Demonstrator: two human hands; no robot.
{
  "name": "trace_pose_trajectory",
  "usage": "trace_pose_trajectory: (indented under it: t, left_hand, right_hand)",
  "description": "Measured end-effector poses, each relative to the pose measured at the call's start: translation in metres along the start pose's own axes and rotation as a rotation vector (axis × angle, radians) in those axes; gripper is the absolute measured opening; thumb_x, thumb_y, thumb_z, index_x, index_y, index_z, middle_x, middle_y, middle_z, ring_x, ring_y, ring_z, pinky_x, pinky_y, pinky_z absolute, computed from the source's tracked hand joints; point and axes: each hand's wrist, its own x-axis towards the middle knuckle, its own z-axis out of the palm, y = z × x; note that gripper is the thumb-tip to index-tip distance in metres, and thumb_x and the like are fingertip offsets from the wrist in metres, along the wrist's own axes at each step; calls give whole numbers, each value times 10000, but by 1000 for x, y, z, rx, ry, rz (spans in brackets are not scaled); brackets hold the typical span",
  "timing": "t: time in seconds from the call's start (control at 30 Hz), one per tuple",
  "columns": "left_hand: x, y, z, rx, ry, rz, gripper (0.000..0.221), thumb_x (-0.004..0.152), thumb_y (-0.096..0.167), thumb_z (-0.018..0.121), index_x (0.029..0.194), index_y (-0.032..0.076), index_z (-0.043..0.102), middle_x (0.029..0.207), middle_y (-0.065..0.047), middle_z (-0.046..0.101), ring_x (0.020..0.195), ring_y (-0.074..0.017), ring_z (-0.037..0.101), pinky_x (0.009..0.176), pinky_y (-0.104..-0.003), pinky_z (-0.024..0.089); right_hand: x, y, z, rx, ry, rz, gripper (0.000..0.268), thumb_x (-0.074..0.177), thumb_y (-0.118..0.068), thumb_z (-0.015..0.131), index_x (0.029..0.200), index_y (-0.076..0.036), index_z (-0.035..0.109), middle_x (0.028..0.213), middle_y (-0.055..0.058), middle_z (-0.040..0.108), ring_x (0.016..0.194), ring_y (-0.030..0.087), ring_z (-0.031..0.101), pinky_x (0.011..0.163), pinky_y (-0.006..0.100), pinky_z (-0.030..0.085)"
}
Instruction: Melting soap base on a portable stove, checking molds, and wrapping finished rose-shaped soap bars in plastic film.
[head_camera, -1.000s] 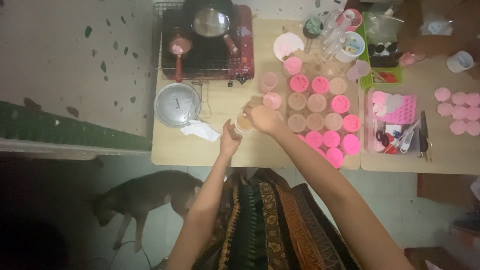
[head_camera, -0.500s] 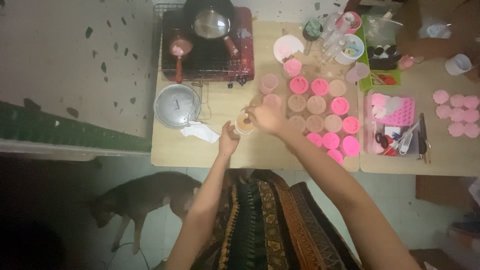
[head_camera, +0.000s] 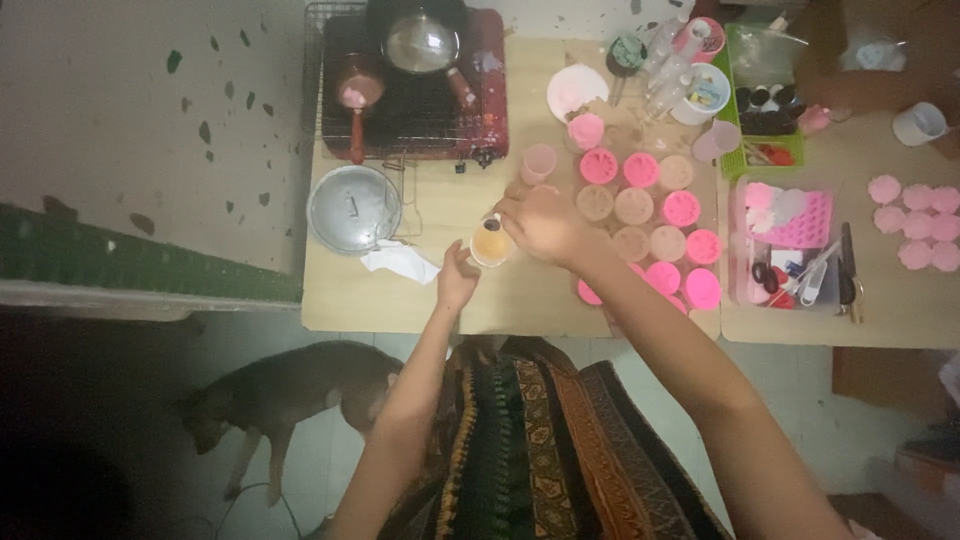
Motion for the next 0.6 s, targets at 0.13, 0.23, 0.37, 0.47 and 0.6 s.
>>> trace_pose_trajectory:
  t: [0.13,0.23,0.37,0.47,0.6]
  left_hand:
    - [3,-6,3,-24,-6,-34,786,801,34,704,1509,77,363,1362,-128,660,1157,-285,685,965,-349,549]
    - [5,-15,4,22,15,33,768,818,41,718,1503,60,370,1345,-134,678,1161,-294,674,971,-360,536]
    - [5,-12,-5,11,-58,-21,764,818,31,705,1512,81,391,1340,-138,667,1153,-263,687,949,-358,559]
    - [8,-12,2,-108,-130,-96,752,857,-25,665,1531,72,345,1372,-140,609,1069,-229,649,888,-340,553]
    - [15,-34,5,-311,-106,-100,741,848,-61,665,1518,35,362,1339,-142,610,1002,-210,641,819,-305,572]
  right_hand:
    - [-5,16,41,-39,-108,136,294,941,-217,586,1173,-100,723,935,164,709,855,355,693,744,496,529]
    - [-15,27,72,-28,-64,53,244,909,-240,601,1055,-103,740,1014,128,734,924,334,700,772,469,545]
    - [-13,8,78,-179,-380,270,255,1014,-259,508,1144,-165,706,1202,61,696,861,308,703,703,484,554]
    - [-28,74,178,10,-4,-39,206,925,-206,603,1064,-96,709,1096,92,731,1024,266,698,797,430,560]
    - [-20,66,164,-160,23,-46,190,865,-179,609,1016,-117,707,1123,81,720,1011,292,704,791,416,567]
